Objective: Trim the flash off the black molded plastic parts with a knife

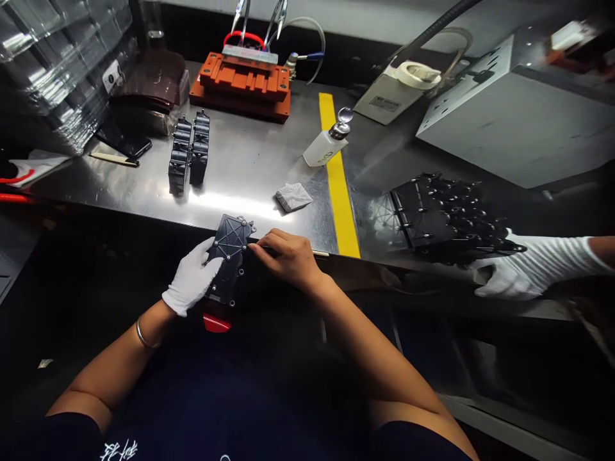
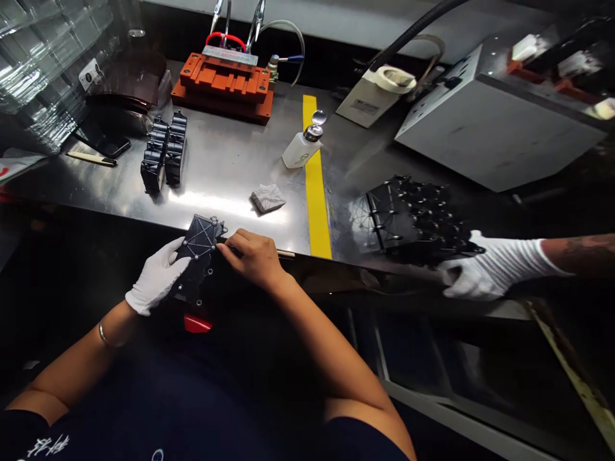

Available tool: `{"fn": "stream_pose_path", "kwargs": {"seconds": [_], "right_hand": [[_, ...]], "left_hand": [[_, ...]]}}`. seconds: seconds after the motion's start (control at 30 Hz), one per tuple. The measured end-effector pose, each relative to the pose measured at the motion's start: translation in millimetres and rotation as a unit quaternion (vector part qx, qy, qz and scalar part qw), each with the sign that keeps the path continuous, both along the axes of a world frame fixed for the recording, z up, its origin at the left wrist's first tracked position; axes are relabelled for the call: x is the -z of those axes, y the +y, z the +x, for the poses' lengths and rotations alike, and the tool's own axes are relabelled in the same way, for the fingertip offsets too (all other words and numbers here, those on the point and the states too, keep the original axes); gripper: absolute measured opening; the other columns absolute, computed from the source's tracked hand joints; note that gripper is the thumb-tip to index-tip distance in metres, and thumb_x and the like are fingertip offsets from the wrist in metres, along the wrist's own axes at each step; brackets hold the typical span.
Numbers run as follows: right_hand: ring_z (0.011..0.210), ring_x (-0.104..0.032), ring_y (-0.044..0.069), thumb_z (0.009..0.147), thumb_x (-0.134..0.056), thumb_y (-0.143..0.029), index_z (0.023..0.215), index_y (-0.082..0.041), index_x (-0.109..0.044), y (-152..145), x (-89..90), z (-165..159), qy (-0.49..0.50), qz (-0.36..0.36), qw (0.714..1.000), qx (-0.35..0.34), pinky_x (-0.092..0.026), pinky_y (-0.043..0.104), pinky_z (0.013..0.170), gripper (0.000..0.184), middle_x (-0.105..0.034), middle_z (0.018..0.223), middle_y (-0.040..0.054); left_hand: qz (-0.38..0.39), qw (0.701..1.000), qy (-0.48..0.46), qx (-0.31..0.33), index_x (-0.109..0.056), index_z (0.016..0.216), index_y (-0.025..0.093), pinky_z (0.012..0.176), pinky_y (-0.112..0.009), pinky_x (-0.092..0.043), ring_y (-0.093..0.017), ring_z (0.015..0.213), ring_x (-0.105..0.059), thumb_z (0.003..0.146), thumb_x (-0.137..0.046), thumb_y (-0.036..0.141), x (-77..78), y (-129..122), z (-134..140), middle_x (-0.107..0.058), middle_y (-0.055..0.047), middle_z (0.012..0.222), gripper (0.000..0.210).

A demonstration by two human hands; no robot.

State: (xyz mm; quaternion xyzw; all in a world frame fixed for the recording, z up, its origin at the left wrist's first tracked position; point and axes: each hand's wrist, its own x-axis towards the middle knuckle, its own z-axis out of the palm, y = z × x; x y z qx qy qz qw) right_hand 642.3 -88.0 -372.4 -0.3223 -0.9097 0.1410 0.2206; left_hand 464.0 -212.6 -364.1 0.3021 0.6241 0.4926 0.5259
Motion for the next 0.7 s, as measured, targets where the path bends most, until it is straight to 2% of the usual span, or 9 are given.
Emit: {"fn": "stream_pose_path", "kwargs": {"seconds": [0.13,0.43,0.7], "right_hand": [[0.058,-0.058,0.012,0.09,-0.052,-0.037,0.068,-0.018,-0.063,-5.1,3.8,0.3,0.02,0.012,0.999,0.023,-0.035,0.024,0.053,0.031,-0.065,0.065,0.0028],[0.053,-0.055,0.01,0.089,-0.056,-0.033,0.067,-0.017,-0.062,-8.8,9.0,0.6,0.074,0.04,0.996,0.025,-0.034,0.023,0.051,0.027,-0.062,0.062,0.0015],[0.054,-0.055,0.01,0.088,-0.056,-0.035,0.068,-0.017,-0.063,-7.9,12.0,2.0,0.083,0.009,0.996,0.042,-0.035,0.023,0.052,0.028,-0.063,0.063,0.0022]], "left_hand": [[0.002,1.0,0.007,0.003,-0.052,0.132,0.02,0.075,-0.028,-0.054,-0.02,0.085,-0.067,0.082,-0.063,0.031,2.7,-0.5,-1.1,-0.072,-0.006,0.095,0.053],[0.001,1.0,0.028,0.001,-0.052,0.132,0.02,0.077,-0.03,-0.055,-0.021,0.088,-0.068,0.082,-0.062,0.031,4.8,1.1,-0.3,-0.072,-0.006,0.097,0.052],[0.007,1.0,0.02,-0.011,-0.052,0.131,0.02,0.081,-0.03,-0.055,-0.021,0.091,-0.068,0.081,-0.064,0.031,9.8,1.1,-1.0,-0.072,-0.007,0.101,0.053]]}}
